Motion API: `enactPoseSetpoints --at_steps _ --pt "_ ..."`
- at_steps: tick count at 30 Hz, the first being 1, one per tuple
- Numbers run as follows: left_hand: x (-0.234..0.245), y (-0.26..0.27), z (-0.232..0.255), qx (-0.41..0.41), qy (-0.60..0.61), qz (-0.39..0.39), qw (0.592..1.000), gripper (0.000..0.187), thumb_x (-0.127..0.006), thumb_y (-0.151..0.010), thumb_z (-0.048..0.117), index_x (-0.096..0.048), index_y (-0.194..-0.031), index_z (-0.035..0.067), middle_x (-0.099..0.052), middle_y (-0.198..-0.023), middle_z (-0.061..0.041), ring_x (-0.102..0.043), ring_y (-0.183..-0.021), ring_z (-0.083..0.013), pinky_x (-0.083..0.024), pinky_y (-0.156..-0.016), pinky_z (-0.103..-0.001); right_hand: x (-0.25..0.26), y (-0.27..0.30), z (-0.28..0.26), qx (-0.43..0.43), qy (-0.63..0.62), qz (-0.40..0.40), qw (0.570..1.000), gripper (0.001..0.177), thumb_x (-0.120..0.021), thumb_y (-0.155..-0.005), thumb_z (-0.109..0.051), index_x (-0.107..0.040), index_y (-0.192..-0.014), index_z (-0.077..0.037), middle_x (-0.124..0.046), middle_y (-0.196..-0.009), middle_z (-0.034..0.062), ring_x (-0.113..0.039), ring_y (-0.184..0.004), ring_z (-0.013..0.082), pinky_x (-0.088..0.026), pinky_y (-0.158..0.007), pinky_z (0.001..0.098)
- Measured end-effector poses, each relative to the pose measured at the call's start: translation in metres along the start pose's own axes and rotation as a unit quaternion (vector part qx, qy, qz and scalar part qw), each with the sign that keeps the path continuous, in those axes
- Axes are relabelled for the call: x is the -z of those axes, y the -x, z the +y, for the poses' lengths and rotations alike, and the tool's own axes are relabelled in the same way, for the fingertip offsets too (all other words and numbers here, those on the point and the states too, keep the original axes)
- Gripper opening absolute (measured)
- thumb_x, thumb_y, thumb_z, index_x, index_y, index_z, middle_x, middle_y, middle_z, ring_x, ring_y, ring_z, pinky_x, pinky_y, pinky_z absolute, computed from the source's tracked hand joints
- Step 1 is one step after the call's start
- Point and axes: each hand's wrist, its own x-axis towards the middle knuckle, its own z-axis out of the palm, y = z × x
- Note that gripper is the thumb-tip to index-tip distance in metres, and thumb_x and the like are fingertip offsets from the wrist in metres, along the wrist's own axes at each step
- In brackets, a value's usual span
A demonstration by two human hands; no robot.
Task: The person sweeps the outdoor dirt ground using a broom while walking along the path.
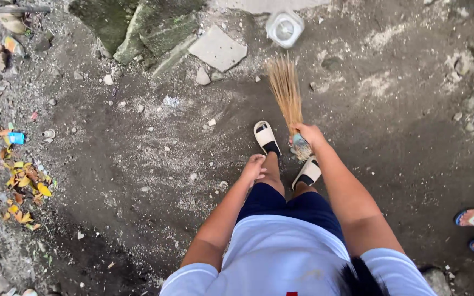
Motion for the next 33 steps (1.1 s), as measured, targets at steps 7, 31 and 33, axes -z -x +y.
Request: enactPoseSetpoints --at_steps 7,31,33 --pt "0.042 -0.045 0.086 -0.022 0.011 -0.024 0.999 0.043 -0.058 -0.099 0.042 -0.052 -0.136 0.020 -0.059 -0.135 -0.007 -0.065 -0.108 -0.0251 -0.056 -0.084 -0.043 0.011 -0.053 -0.041 0.026 0.013 0.087 0.996 0.042 -0.073 -0.088 -0.019 -0.065 -0.109 0.016 -0.072 -0.085 0.0204 -0.073 -0.063 0.0308 -0.059 -0.052 0.0414" --pt "0.031 -0.114 0.279 -0.015 0.164 0.050 0.985 0.042 -0.059 -0.099 0.042 -0.053 -0.135 0.022 -0.061 -0.130 -0.005 -0.068 -0.104 -0.0243 -0.055 -0.077 -0.039 -0.095 -0.144 -0.290 0.231 0.527 0.103 0.811 0.065 -0.080 -0.078 -0.038 -0.064 -0.130 -0.001 -0.070 -0.108 0.0320 -0.067 -0.105 0.0457 -0.052 -0.094 0.0498" --pt "0.022 -0.119 0.297 -0.033 0.178 0.042 0.983 0.042 -0.060 -0.099 0.041 -0.053 -0.135 0.020 -0.061 -0.129 -0.005 -0.068 -0.103 -0.0233 -0.056 -0.075 -0.037 -0.099 -0.149 -0.311 0.199 0.513 0.108 0.828 0.056 -0.076 -0.084 -0.037 -0.067 -0.126 -0.001 -0.070 -0.110 0.0311 -0.069 -0.108 0.0438 -0.054 -0.096 0.0489"
